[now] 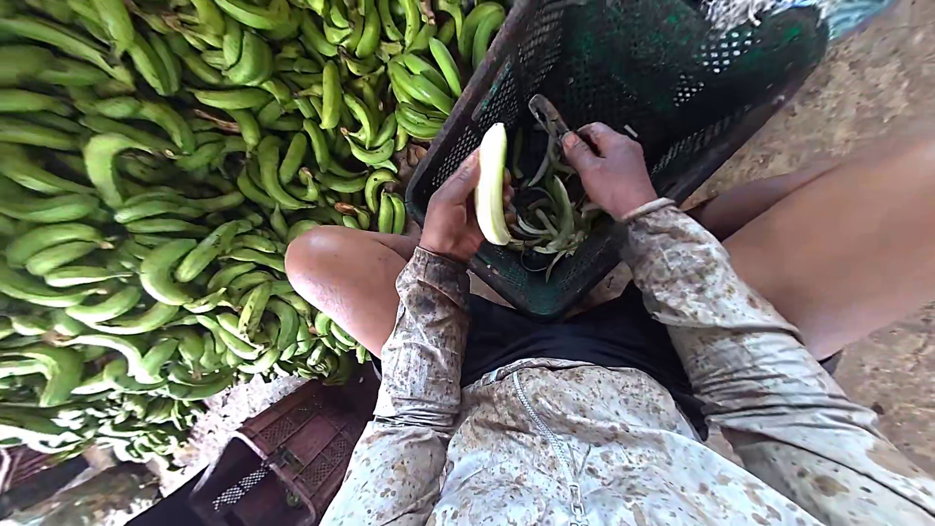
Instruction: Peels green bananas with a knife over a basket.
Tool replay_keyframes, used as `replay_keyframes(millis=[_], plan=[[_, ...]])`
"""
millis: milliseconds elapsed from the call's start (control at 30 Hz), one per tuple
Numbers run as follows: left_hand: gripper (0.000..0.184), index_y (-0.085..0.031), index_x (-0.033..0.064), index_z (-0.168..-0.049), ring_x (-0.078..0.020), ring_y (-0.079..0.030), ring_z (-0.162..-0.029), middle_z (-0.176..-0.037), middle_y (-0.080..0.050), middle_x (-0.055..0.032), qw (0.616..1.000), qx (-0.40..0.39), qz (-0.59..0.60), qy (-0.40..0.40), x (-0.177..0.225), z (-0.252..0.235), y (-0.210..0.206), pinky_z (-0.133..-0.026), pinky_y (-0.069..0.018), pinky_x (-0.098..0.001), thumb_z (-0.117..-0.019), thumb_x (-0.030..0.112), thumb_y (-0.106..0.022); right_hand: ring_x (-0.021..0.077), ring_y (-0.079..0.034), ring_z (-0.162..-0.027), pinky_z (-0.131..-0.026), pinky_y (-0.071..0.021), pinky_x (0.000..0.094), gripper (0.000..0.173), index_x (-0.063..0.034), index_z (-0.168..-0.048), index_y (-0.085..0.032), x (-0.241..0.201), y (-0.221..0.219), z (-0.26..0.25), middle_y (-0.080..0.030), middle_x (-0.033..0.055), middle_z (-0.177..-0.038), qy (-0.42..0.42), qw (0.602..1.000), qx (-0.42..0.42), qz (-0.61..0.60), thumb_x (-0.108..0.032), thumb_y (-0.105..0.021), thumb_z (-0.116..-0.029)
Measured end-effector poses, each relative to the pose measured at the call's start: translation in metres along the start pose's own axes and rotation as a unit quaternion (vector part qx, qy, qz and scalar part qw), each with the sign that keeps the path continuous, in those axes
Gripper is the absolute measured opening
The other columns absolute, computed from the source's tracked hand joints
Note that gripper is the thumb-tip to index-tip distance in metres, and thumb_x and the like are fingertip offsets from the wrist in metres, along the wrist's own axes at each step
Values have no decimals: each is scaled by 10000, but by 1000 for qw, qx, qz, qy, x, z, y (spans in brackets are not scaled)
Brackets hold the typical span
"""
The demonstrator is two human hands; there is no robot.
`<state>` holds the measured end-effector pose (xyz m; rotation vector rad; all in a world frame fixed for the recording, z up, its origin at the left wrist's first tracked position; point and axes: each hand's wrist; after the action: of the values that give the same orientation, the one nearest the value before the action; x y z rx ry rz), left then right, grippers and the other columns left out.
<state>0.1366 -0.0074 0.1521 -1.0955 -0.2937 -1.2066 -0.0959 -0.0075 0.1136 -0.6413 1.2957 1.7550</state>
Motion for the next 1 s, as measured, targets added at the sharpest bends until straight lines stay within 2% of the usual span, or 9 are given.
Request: replay_keyframes(millis=[100, 233, 300, 400, 467, 633, 733, 867, 1000], plan=[[504, -562, 117, -1297, -195, -627, -680, -865, -623, -71, 992, 60, 113, 1, 9, -11, 11, -608, -579, -369, -1106, 471, -258, 180, -672, -1122, -1013, -529, 387, 414, -50, -1274, -670, -2, -6, 22, -701, 128, -1209, 171, 984, -40, -12, -376, -556, -1045], [496, -541, 76, -1357, -188, -639, -712, -889, -633, -89, 990, 28, 131, 33, 4, -14, 8, -663, -590, -341, -1116, 405, -260, 247, -681, -1127, -1014, -540, 444, 432, -25, -1232, -695, 1, -31, 33, -704, 160, -1195, 308, 948, -82, -1, -391, -619, -1015], [463, -550, 72, -1354, -195, -686, -814, -976, -677, -105, 994, 22, 90, 52, -4, -9, 0, -735, -612, -366, -1123, 356, -267, 242, -679, -1127, -1021, -536, 430, 411, -14, -1226, -683, -3, -32, 23, -700, 167, -1196, 273, 960, -52, -8, -365, -611, -1026], [442, -592, 90, -1204, -187, -663, -741, -896, -658, -90, 994, 21, 60, 92, -5, -1, -10, -656, -597, -354, -1117, 404, -293, 247, -653, -1196, -1073, -492, 428, 444, -20, -1309, -645, -3, -16, 0, -679, 175, -1272, 134, 991, 4, -11, -376, -552, -1060], [497, -561, 106, -1338, -173, -608, -701, -866, -618, -66, 993, -42, 54, 97, -4, 3, -2, -630, -554, -319, -1109, 419, -250, 295, -654, -1189, -1056, -487, 496, 470, -35, -1343, -618, 3, -10, -7, -678, 196, -1259, 27, 999, 23, -23, -407, -508, -1077], [363, -588, 97, -1383, -145, -674, -893, -1090, -695, -60, 966, 41, -245, -77, 2, 0, -20, -792, -588, -344, -1070, 244, -479, 461, -674, -1078, -929, -512, 694, 467, 9, -1175, -694, -7, -1, 17, -702, 273, -1121, -103, 985, -63, 120, -418, -651, -991], [356, -572, 69, -1378, -134, -672, -976, -1153, -677, -54, 928, -4, -327, -180, 11, -18, -65, -870, -580, -347, -1039, 166, -524, 455, -610, -1244, -1014, -452, 687, 497, -2, -1306, -646, -22, -7, 28, -647, 264, -1312, -155, 944, -211, 202, -414, -537, -1048], [417, -521, -3, -1401, -157, -672, -1029, -1209, -658, -131, 855, -86, -387, -335, 53, -78, -184, -913, -583, -362, -1010, 136, -558, 427, -627, -1227, -1003, -473, 656, 511, -34, -1333, -623, -29, 4, 27, -660, 241, -1295, -131, 948, -201, 212, -452, -509, -1061], [512, -461, -5, -1487, -245, -677, -1097, -1257, -661, -201, 815, -81, -498, -284, 84, -112, -249, -976, -546, -410, -1033, 185, -599, 446, -661, -1143, -953, -491, 679, 466, -60, -1291, -666, -25, 5, 29, -690, 248, -1215, -109, 960, -163, 200, -440, -531, -1058]])
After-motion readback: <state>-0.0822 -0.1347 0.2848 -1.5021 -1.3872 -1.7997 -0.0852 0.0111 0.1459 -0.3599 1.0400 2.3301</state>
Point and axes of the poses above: each hand's wrist, its own z-axis away from the middle knuckle, its own y-axis out of the back of the hand, x = y × z
